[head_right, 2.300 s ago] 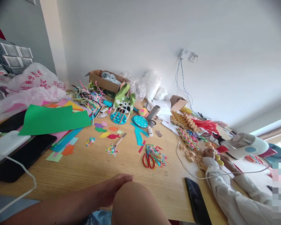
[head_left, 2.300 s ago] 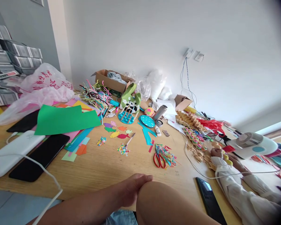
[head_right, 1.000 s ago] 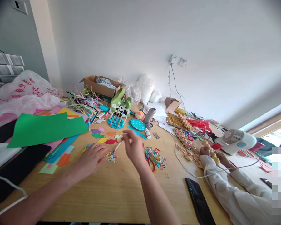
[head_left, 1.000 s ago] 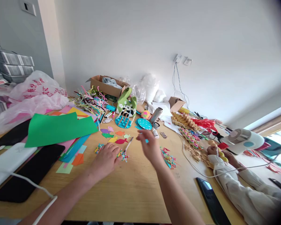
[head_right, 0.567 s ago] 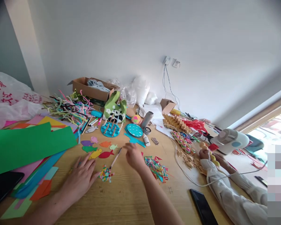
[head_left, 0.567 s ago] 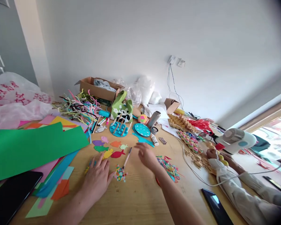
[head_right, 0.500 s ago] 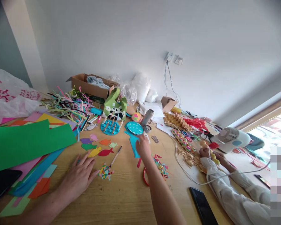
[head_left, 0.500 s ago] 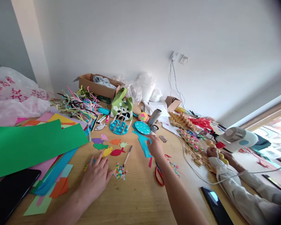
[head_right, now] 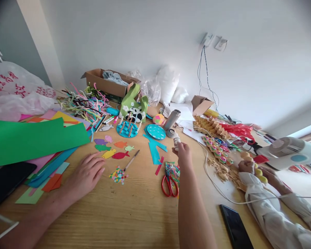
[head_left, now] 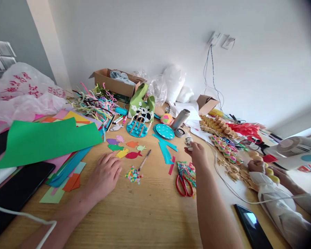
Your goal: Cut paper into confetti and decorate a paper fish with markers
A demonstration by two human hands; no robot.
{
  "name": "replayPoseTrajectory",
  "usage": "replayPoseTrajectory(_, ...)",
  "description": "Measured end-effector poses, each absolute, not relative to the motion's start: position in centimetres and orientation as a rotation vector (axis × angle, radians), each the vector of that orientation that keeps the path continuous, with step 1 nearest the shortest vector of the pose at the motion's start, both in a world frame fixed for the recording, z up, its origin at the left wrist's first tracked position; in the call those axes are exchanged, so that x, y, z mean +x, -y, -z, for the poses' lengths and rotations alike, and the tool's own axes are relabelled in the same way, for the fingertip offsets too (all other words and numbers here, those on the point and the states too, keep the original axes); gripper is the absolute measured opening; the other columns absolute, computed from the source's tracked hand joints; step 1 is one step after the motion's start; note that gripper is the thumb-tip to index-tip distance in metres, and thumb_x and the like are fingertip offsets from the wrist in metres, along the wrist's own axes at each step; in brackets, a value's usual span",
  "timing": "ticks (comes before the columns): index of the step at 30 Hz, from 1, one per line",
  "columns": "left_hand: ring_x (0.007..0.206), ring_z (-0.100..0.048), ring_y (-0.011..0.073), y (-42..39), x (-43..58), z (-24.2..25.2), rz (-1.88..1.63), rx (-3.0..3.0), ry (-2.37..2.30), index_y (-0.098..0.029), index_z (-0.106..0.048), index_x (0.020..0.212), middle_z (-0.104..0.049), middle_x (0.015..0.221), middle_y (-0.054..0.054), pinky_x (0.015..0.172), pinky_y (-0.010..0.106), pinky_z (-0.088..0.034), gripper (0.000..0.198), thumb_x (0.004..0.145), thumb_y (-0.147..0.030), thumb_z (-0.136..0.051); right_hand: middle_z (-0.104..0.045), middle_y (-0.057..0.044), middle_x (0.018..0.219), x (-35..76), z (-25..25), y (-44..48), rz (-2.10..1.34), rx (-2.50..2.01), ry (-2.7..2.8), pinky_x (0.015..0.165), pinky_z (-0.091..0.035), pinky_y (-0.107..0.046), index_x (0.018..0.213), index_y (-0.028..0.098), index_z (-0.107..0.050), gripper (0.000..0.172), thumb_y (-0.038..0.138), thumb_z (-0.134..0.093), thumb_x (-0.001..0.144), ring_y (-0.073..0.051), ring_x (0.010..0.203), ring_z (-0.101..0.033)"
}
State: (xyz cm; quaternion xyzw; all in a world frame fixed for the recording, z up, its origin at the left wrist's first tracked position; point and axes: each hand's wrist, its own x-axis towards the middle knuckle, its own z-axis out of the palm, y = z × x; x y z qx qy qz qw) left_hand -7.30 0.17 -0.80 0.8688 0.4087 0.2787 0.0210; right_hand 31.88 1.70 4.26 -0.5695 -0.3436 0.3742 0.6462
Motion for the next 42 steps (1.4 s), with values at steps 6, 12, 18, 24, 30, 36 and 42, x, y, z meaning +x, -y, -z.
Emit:
replayPoseTrajectory(6,0.126,-0.047,0.0329,-0.4,-6.2,1.2,-0.684,2.788,-1.374,-0.013,-0.066,0.118,-0.067,0.122,0.012,0.109,0.053,-0.035,0.036,0.094,-0.03,-0.044,-0.061,0.0,0.073,25.5,-4.4,2.7,-1.087,-0.985,0.538,0.052,-0.052,-0.026,0.088,0.019,-0.061,0.02,0.03,-0.062,0.071,-0.012,0.056,-0.056)
replayPoseTrajectory(12,0.138,-0.036,0.0359,-0.2,-6.5,2.1,-0.468,2.778,-1.504,-0.013,-0.06,0.128,-0.059,0.137,0.012,0.111,0.056,-0.029,0.047,0.096,-0.042,-0.042,-0.061,-0.002,0.076,21.6,-2.6,3.1,-1.324,-0.701,0.439,0.047,-0.042,-0.023,0.074,0.017,-0.058,0.008,0.021,-0.062,0.067,-0.009,0.052,-0.044)
replayPoseTrajectory(18,0.137,-0.039,0.0342,-0.4,-6.9,1.9,-0.477,2.781,-1.458,-0.017,-0.065,0.12,-0.063,0.131,0.01,0.111,0.056,-0.029,0.042,0.097,-0.042,-0.041,-0.057,-0.001,0.064,21.4,-1.2,3.1,-1.459,-0.719,0.496,0.04,-0.028,-0.021,0.071,0.017,-0.066,0.009,0.026,-0.064,0.072,-0.008,0.046,-0.035)
replayPoseTrajectory(24,0.134,-0.043,0.0346,-0.6,-7.1,1.7,-0.513,2.773,-1.406,-0.015,-0.067,0.114,-0.067,0.123,0.011,0.109,0.058,-0.031,0.038,0.096,-0.04,-0.044,-0.071,-0.013,0.112,19.7,-1.2,3.7,-1.615,-0.93,0.76,0.044,-0.031,-0.021,0.108,0.017,-0.072,0.042,0.021,-0.063,0.067,-0.006,0.048,-0.039)
replayPoseTrajectory(30,0.134,-0.042,0.0332,-0.5,-7.2,1.9,-0.521,2.774,-1.406,-0.019,-0.063,0.123,-0.066,0.124,0.01,0.11,0.055,-0.031,0.04,0.096,-0.04,-0.043,-0.061,-0.012,0.133,18.2,-0.4,3.8,-1.768,-1.091,0.88,0.043,-0.032,-0.019,0.127,0.021,-0.062,0.062,0.017,-0.06,0.066,-0.005,0.051,-0.047)
replayPoseTrajectory(36,0.133,-0.042,0.0337,-0.3,-7.3,1.6,-0.502,2.771,-1.415,-0.019,-0.068,0.114,-0.067,0.119,0.011,0.11,0.054,-0.03,0.037,0.095,-0.04,-0.044,-0.06,-0.015,0.133,18.7,0.1,3.7,-1.745,-1.119,0.907,0.037,-0.028,-0.018,0.132,0.018,-0.058,0.063,0.023,-0.061,0.069,-0.005,0.048,-0.047)
replayPoseTrajectory(42,0.132,-0.043,0.0328,0.1,-7.4,1.1,-0.516,2.74,-1.392,-0.018,-0.069,0.109,-0.067,0.113,0.011,0.109,0.053,-0.031,0.036,0.095,-0.041,-0.044,-0.059,-0.016,0.134,19.6,-0.2,3.7,-1.68,-1.141,0.895,0.035,-0.027,-0.017,0.13,0.018,-0.059,0.06,0.028,-0.061,0.071,-0.006,0.049,-0.048)
